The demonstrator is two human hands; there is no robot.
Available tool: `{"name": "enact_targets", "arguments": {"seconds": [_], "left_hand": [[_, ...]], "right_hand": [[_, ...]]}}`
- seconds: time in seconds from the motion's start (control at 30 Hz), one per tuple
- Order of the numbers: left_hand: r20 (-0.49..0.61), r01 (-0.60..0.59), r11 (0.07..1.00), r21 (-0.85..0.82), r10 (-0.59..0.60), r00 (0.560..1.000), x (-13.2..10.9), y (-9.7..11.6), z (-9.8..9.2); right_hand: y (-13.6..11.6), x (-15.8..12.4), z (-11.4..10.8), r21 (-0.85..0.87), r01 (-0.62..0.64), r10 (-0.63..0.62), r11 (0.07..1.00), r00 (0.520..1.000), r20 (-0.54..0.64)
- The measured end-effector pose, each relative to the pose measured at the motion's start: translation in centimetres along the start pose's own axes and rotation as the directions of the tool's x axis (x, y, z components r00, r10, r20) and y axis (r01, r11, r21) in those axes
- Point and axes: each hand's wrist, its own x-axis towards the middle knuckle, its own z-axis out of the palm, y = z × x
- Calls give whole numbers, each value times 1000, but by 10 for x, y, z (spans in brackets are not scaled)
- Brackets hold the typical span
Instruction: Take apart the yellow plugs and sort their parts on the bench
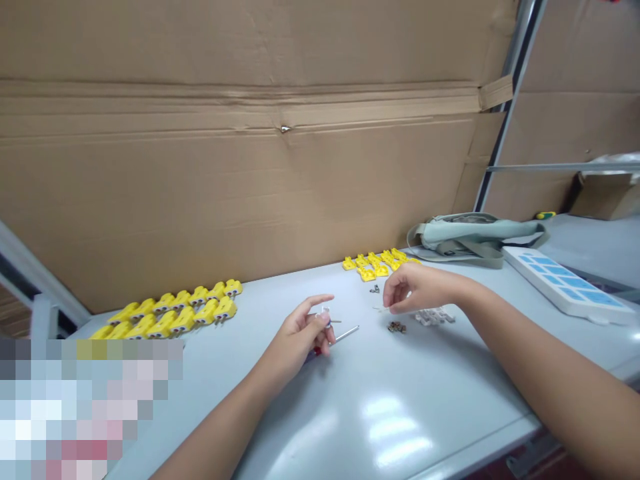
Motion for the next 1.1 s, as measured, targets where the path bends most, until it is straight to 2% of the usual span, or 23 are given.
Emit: {"name": "enact_targets", "arguments": {"seconds": [0.13, 0.3, 0.47, 0.57, 0.7, 0.77, 0.9, 1.0, 1.1], "left_hand": [[94, 72, 997, -36, -68, 993, -5, 2, 7], [123, 160, 981, -113, -145, 982, -7, 1, 9], [172, 218, 954, -205, -184, 968, -7, -1, 7], [173, 225, 951, -214, -190, 967, -8, -2, 7], [170, 195, 961, -196, -163, 972, -8, -4, 9], [167, 164, 970, -178, -134, 977, -7, -6, 11], [146, 85, 989, -118, -67, 987, -6, -7, 13], [159, 35, 999, 31, -39, 987, -8, -7, 14], [187, -28, 963, 267, -23, 982, -13, -5, 15]], "right_hand": [[6, 0, -1, -81, -20, 29, 996, 993, 118], [-4, 1, 8, -49, 133, -118, 990, 966, 230], [-9, 1, 14, -92, 177, -144, 980, 946, 290], [-15, 1, 17, -99, 243, -218, 965, 952, 213], [-32, 4, 30, -73, 260, -264, 963, 964, -42], [-40, 7, 40, -86, 261, -268, 962, 959, -95], [-43, 11, 55, -119, 263, -267, 957, 964, -11], [-38, 13, 54, 8, 303, -302, 953, 949, 90], [-33, 15, 52, 152, 323, -348, 934, 920, 179]]}}
